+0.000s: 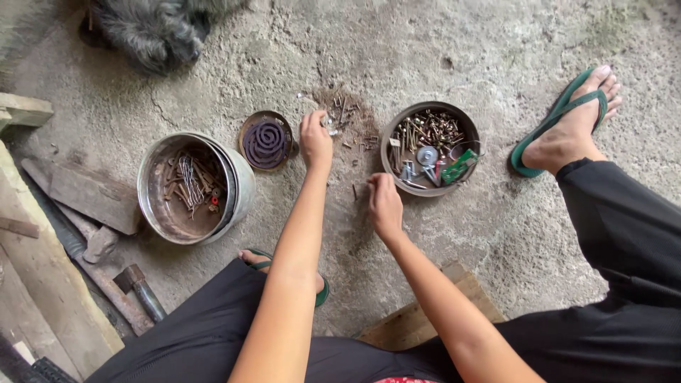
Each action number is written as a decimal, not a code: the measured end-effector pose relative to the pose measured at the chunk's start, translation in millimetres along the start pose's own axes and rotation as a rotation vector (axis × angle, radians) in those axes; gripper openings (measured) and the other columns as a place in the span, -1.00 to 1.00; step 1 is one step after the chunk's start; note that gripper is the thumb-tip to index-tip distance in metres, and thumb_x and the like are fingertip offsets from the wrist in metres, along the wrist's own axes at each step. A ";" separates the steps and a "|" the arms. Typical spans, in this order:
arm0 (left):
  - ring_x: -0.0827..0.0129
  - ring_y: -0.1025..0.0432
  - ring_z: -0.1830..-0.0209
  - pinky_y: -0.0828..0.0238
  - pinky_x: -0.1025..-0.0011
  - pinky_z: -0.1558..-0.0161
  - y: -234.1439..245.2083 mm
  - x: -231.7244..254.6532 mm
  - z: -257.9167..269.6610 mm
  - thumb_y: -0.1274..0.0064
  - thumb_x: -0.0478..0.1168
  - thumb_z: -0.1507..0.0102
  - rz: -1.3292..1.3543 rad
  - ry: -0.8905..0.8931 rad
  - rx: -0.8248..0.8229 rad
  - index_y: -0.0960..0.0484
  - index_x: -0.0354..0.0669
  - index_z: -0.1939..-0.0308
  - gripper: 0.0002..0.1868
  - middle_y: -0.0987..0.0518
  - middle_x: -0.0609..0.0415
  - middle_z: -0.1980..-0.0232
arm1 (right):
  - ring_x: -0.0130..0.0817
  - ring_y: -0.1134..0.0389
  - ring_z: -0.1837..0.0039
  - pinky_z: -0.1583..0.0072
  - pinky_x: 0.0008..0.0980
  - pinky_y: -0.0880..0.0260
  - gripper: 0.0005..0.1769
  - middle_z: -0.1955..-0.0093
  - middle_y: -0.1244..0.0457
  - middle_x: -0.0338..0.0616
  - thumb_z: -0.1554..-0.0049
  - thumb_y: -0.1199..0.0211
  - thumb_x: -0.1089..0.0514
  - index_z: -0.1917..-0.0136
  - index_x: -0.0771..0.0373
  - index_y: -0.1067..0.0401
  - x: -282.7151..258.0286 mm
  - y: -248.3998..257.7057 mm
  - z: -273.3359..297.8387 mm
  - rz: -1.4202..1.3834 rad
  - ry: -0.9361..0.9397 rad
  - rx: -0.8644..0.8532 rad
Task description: Sorting through various nails and screws in a metal container and placing them into a separate lid.
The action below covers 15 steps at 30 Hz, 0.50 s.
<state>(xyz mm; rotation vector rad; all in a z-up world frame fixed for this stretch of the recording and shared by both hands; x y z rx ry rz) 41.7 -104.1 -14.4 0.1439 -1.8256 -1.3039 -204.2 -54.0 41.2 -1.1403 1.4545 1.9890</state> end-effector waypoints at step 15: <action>0.20 -0.43 -0.28 -0.40 0.29 -0.30 -27.6 40.6 41.7 0.09 -0.34 -0.44 -0.098 -0.510 -0.149 -0.57 -0.15 -0.18 -0.74 -0.57 -0.04 -0.25 | -0.10 -0.34 -0.06 -0.09 -0.16 -0.35 -0.84 -0.05 -0.23 -0.01 -0.32 -0.09 0.17 -0.11 0.29 -0.32 30.3 24.3 -16.2 -0.095 -0.123 0.310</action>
Point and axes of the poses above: each hand's wrist, its own z-axis away from the middle knuckle, its own y-axis out of the back of the hand, x = y × z, the point moved 7 cm from there along -z, towards the middle knuckle
